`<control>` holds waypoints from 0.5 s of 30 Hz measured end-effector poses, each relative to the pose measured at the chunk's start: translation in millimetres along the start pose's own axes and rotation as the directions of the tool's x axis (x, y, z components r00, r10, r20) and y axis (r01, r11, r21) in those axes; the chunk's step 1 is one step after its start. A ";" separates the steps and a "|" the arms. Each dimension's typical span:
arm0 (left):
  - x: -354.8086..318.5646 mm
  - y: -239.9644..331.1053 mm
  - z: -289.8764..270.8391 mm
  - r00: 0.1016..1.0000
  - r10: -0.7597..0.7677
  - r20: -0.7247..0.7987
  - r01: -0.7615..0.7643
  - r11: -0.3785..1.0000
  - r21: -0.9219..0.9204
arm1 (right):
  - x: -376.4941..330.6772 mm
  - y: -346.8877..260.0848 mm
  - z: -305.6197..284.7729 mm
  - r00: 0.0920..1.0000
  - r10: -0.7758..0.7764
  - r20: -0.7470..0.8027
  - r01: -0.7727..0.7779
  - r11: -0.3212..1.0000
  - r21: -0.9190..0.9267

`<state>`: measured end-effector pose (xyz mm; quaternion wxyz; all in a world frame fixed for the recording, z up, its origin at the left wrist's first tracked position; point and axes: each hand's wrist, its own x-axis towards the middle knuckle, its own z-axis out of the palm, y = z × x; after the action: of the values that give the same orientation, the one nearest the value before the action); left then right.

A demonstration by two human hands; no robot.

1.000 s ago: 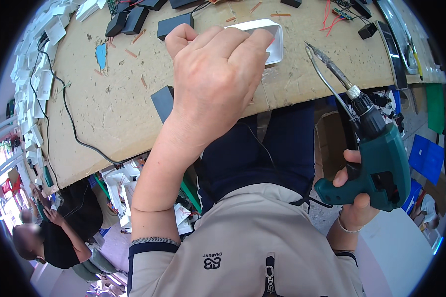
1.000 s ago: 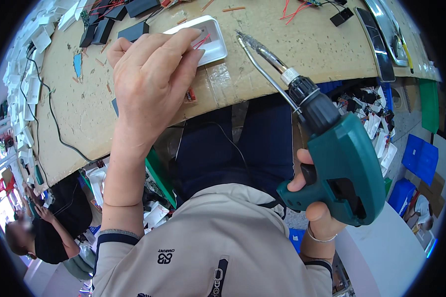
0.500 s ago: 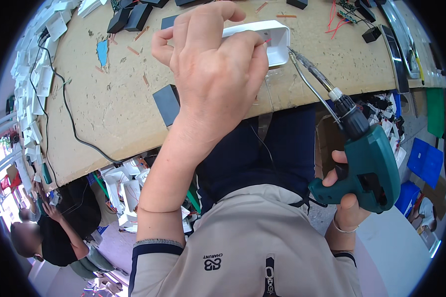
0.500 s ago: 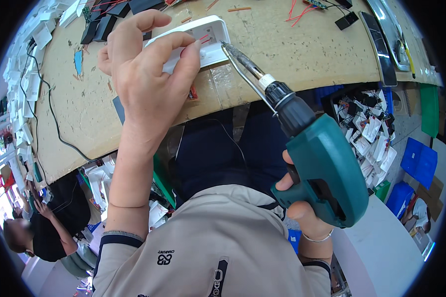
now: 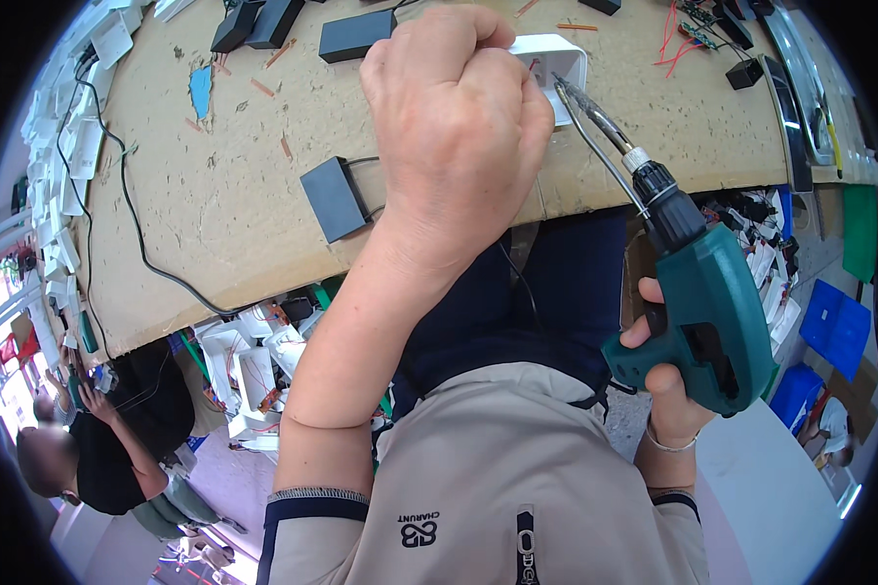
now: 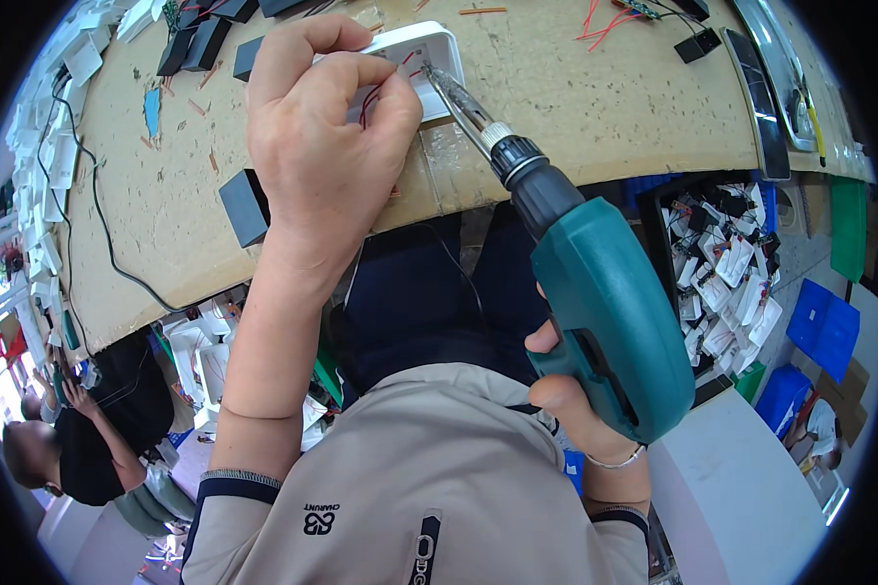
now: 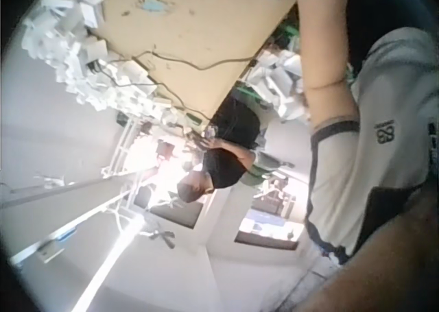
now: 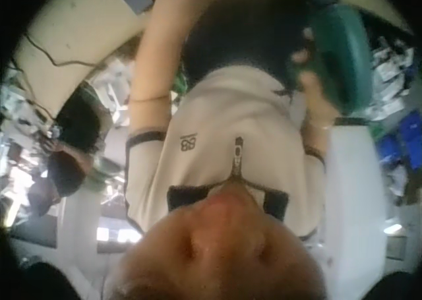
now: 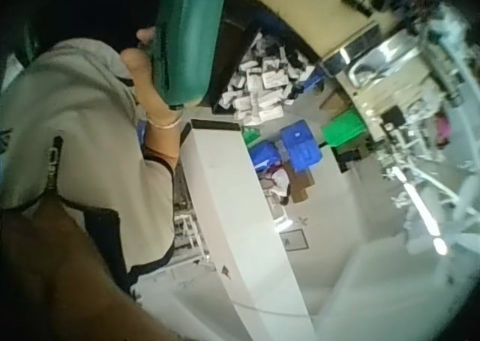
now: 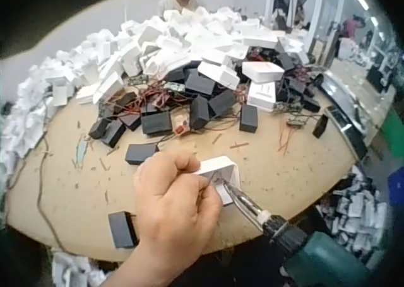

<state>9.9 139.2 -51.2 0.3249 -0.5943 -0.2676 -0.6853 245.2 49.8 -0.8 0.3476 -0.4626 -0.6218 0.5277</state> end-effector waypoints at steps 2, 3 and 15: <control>31.3 33.9 -13.9 0.896 -0.304 0.325 0.221 0.938 0.267 | 1.1 1.1 0.3 1.000 -0.010 -0.004 0.010 1.000 -0.007; 44.8 46.1 -20.2 0.612 -0.611 0.502 0.298 0.766 0.569 | 1.7 -0.4 2.0 1.000 0.012 -0.002 -0.012 1.000 0.007; 6.5 2.6 -3.2 1.000 -0.004 0.005 0.004 0.994 0.106 | 9.9 -2.7 6.0 0.999 0.014 0.029 -0.014 1.000 -0.007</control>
<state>9.3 134.3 -45.3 0.3540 -0.5774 -0.3059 -0.6691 235.9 57.1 0.1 0.3334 -0.4602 -0.6254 0.5347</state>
